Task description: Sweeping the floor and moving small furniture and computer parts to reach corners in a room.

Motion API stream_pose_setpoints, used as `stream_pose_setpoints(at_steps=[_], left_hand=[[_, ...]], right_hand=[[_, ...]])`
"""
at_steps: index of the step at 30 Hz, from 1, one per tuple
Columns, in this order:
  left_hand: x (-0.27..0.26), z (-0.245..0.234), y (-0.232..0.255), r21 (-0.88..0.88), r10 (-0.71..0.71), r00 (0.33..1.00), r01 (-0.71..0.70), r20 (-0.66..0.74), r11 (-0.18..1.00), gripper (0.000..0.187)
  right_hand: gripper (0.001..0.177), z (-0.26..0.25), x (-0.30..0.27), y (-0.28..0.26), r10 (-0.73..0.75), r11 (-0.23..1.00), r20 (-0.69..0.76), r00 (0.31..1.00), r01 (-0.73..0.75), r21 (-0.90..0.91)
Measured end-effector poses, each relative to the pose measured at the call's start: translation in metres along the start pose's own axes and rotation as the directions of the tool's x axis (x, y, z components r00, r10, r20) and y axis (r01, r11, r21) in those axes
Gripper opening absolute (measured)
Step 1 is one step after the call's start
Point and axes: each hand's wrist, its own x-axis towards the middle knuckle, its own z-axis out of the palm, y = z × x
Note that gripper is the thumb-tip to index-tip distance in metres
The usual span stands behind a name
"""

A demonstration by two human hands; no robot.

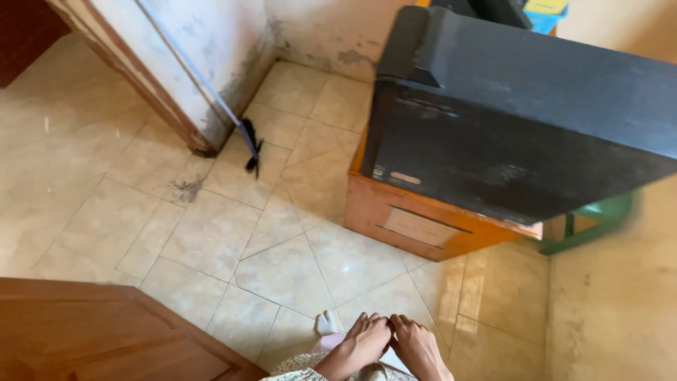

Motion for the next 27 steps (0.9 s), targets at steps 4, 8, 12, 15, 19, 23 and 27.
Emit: stream_pose_setpoints(at_steps=[4, 8, 12, 15, 19, 23, 27], left_hand=[[-0.015, -0.042, -0.068, 0.057, -0.118, 0.991, 0.122, -0.06, 0.991, 0.031], [-0.032, -0.068, -0.105, -0.1, -0.198, 0.973, 0.186, -0.121, 0.977, 0.039], [0.012, 0.051, -0.177, -0.232, -0.218, 0.957, 0.172, -0.192, 0.957, 0.041], [0.043, 0.135, -0.222, -0.252, -0.238, 0.95, 0.184, -0.202, 0.95, 0.042], [0.051, 0.111, -0.26, -0.22, -0.333, 0.924, 0.29, -0.189, 0.931, 0.042], [0.024, -0.051, -0.296, -0.181, -0.409, 0.892, 0.377, -0.194, 0.908, 0.047], [0.019, -0.212, -0.317, -0.144, -0.425, 0.875, 0.401, -0.234, 0.905, 0.045]], right_hand=[[0.03, -0.007, 0.072, -0.051, -0.147, 0.989, -0.071, 0.987, 0.147, -0.005], [0.024, -0.011, 0.114, -0.088, -0.199, 0.98, -0.045, 0.979, 0.2, -0.002], [0.02, -0.006, 0.136, -0.102, -0.176, 0.983, -0.001, 0.984, 0.176, 0.044], [0.02, 0.014, 0.157, -0.091, -0.123, 0.989, 0.074, 0.99, 0.116, 0.089], [0.021, 0.002, 0.207, -0.112, 0.018, 0.99, 0.284, 0.959, -0.058, 0.132], [0.019, -0.028, 0.287, -0.133, -0.074, 0.986, 0.226, 0.971, 0.038, 0.159], [0.015, -0.074, 0.373, -0.152, -0.171, 0.967, 0.052, 0.984, 0.157, 0.198]])
